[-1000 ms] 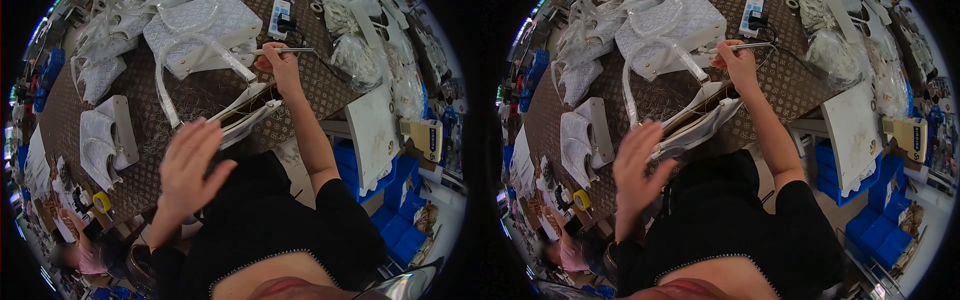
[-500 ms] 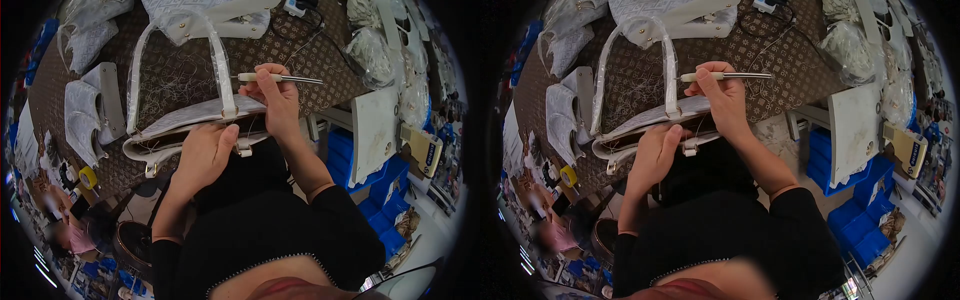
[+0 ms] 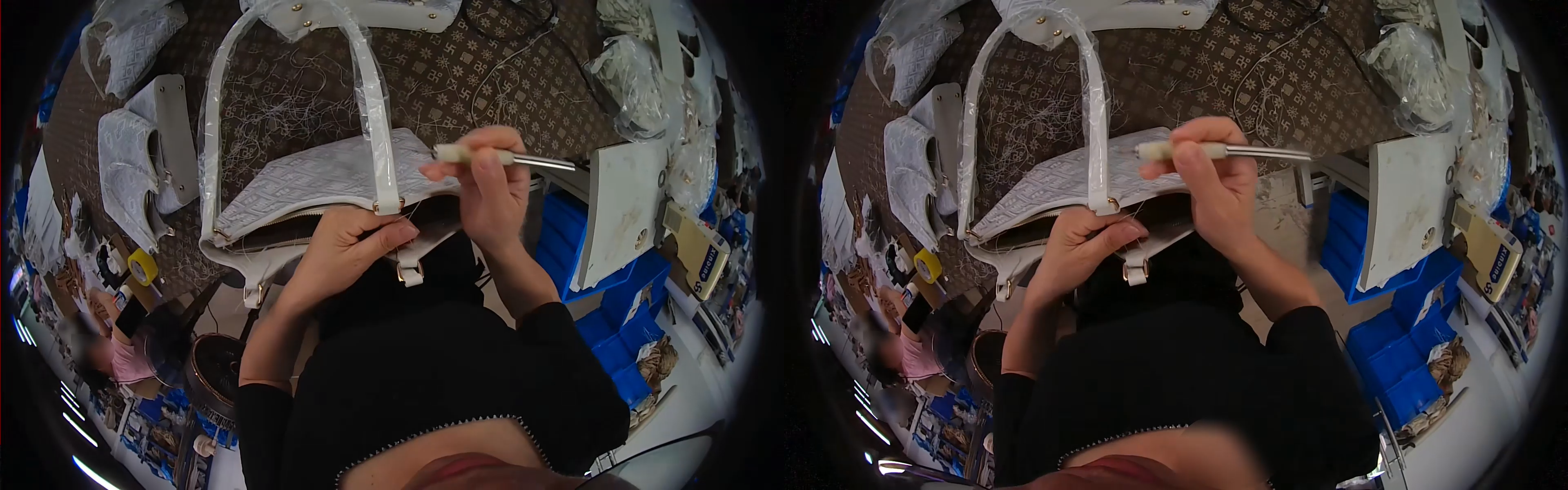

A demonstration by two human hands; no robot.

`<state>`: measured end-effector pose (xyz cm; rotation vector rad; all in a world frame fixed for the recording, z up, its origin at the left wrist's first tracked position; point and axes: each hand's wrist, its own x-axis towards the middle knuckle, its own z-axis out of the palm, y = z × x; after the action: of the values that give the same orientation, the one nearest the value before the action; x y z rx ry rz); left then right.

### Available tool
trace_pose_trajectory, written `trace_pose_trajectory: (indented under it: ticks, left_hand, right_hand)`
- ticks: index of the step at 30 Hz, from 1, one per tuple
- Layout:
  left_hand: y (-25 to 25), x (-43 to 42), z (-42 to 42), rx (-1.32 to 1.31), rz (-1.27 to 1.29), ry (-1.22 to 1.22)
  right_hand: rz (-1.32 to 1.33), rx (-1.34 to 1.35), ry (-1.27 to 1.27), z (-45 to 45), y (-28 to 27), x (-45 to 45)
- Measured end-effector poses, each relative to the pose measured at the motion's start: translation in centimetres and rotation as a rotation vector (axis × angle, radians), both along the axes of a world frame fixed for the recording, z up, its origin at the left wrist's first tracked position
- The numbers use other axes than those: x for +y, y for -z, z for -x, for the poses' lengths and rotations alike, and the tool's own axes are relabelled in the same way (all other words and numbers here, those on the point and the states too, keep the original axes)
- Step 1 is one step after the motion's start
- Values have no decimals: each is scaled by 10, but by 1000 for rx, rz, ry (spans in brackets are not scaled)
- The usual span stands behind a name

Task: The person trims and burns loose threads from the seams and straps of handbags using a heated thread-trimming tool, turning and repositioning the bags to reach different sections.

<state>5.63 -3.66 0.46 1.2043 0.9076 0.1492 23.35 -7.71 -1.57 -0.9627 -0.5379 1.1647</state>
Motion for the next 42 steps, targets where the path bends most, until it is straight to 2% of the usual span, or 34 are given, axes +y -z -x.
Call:
trace_pose_trajectory:
  ticks: [2, 6, 8, 9, 15, 42]
  left_hand:
    - [4, -4, 3, -16, -62, 0]
    - [8, -6, 5, -43, -177, -11]
    - [12, -6, 7, -38, -225, -11]
    - [13, -6, 7, -34, -284, -5]
    - [10, -9, 5, -59, -406, -36]
    - [14, -9, 3, -93, -498, -66]
  right_hand:
    - [-219, -83, -132, -14, 11, -13]
    - [-199, -58, -199, -20, 10, -37]
    - [-205, -171, -303, -23, 8, -43]
    - [-130, -134, -270, -20, 1, -44]
    - [-169, -290, -354, -25, 6, -43]
    - [-219, -406, -422, -27, 9, -38]
